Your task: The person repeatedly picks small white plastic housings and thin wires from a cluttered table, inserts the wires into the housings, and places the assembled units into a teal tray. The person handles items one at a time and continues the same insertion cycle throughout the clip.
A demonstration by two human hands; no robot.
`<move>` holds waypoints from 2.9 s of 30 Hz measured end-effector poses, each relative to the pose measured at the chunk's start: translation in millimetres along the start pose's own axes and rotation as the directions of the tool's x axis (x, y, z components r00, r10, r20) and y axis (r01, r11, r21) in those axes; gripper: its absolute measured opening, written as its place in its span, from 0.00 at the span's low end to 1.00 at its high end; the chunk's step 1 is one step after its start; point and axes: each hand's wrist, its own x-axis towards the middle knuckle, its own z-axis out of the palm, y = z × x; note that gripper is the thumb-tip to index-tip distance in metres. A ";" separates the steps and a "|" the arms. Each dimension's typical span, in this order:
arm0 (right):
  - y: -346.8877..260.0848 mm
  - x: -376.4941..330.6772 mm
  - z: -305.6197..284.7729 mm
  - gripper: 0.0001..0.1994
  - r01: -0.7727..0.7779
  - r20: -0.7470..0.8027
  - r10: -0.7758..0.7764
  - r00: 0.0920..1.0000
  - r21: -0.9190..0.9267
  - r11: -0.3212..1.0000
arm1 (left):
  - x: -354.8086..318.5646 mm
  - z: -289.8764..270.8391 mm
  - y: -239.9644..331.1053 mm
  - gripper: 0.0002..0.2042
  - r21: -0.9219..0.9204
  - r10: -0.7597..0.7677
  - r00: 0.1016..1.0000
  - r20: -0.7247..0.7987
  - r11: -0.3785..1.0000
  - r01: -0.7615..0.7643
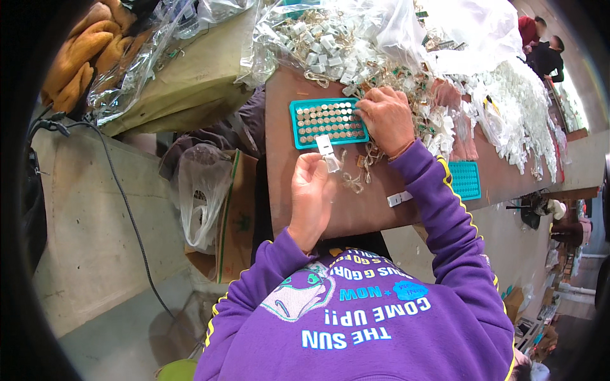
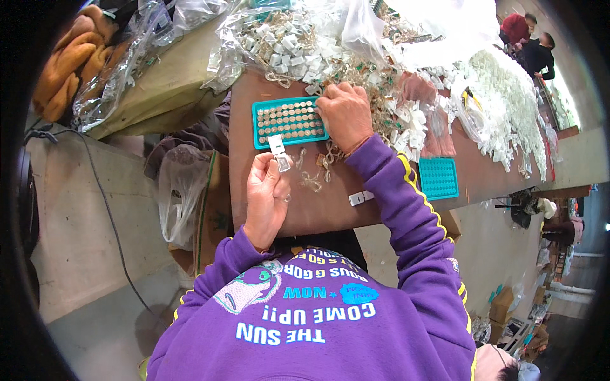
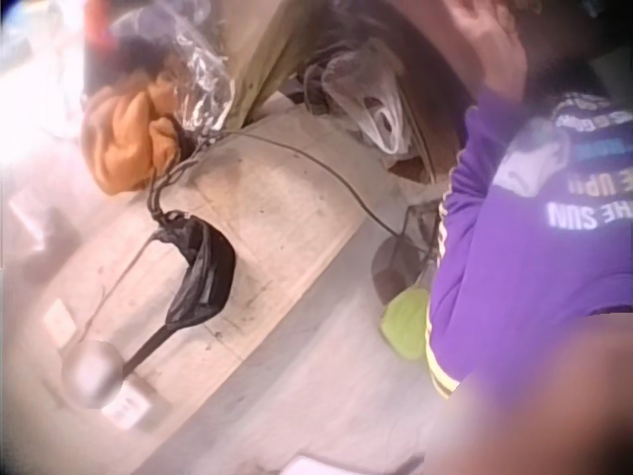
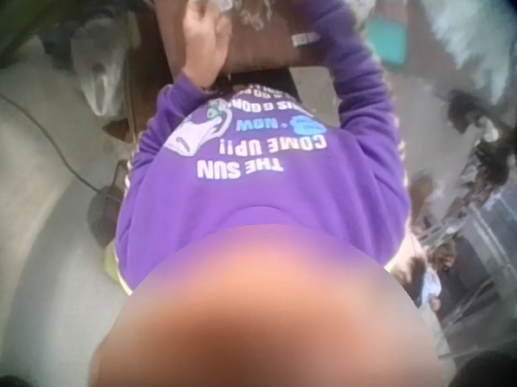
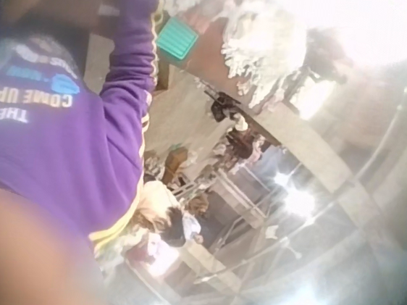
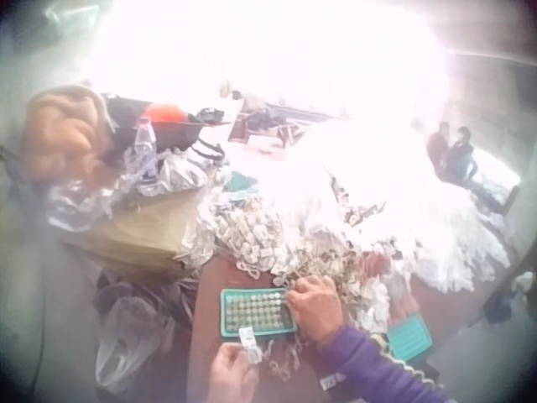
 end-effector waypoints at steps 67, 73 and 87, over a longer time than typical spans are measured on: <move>-66.0 -46.5 -55.6 0.12 0.188 -0.144 -0.133 0.981 0.500 0.846 | 4.2 4.7 0.5 0.09 0.033 0.008 0.999 0.043 0.999 -0.009; -28.8 -23.3 -38.0 0.10 -0.099 -0.081 0.151 0.985 0.448 0.889 | 4.8 2.6 0.1 0.09 0.038 -0.007 0.999 0.040 0.999 0.006; -12.4 -11.0 -26.2 0.03 0.039 -0.152 -0.007 0.988 0.207 0.978 | 6.1 -0.5 1.4 0.09 0.090 -0.037 0.998 0.049 0.995 0.032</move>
